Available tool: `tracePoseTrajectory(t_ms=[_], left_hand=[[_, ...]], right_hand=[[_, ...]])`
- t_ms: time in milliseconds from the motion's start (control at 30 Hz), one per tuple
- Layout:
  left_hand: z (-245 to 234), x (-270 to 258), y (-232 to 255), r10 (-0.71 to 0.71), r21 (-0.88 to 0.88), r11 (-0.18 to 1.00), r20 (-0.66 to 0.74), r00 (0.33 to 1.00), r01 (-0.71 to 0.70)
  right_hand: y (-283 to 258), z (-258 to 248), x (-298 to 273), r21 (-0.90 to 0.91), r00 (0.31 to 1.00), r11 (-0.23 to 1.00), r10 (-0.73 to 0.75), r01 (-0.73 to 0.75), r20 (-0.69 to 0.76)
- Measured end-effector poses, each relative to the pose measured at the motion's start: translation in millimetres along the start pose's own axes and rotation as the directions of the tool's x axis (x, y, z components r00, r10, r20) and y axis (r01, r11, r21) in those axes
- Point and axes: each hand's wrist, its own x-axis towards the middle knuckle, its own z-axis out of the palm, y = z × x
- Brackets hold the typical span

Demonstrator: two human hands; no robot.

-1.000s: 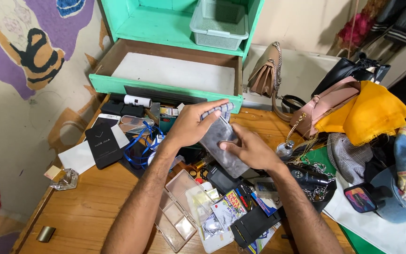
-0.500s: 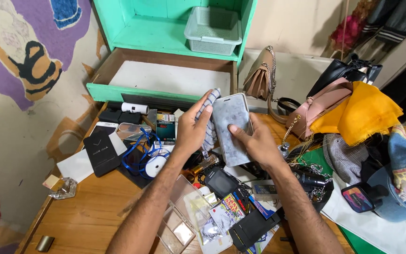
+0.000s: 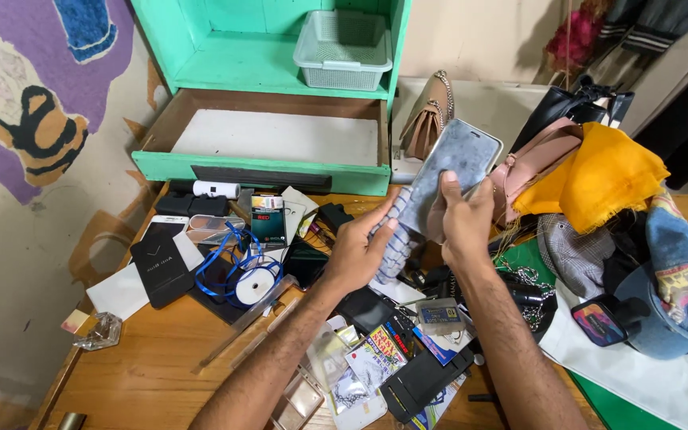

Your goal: The person wipes two smartphones with a striped cloth, cleaning both the front and back surfaces. After cleaning, one phone is placed into a white basket on a shelf.

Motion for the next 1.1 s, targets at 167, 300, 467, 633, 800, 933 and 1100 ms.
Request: tracePoseTrajectory(t_ms=[167,300,467,633,800,933,1100], left_hand=[[-9,3,11,-0.014,0.049,0.999,-0.019,1.000,0.015],[-18,4,1,-0.092,0.057,0.994,-0.104,0.990,0.098],[-41,6,11,-0.143,0.075,0.984,-0.208,0.968,0.161],[-66,24,-5,-0.096,0.094,0.987,-0.287,0.953,0.127],[-81,20,-2,-0.086,0.138,0.985,-0.122,0.989,0.103],[-75,17,10,-0.075,0.107,0.991,-0.040,0.996,0.079],[-62,19,9,0.249,0.246,0.936,0.044,0.968,-0.252]], right_hand=[[-4,13,-16,0.020,0.991,0.994,-0.108,0.107,0.073],[12,25,-30,-0.048,0.965,0.981,-0.174,0.187,0.198],[1,33,-53,-0.226,0.924,0.962,-0.056,0.150,0.377],[26,28,-33,-0.391,0.829,0.901,0.067,0.189,0.555],[25,15,-24,-0.376,0.728,0.895,0.089,0.241,0.680],[-7,-1,-22,-0.451,0.674,0.798,0.077,0.399,0.735],[-23,-5,-16,-0.559,0.585,0.631,0.199,0.538,0.787]])
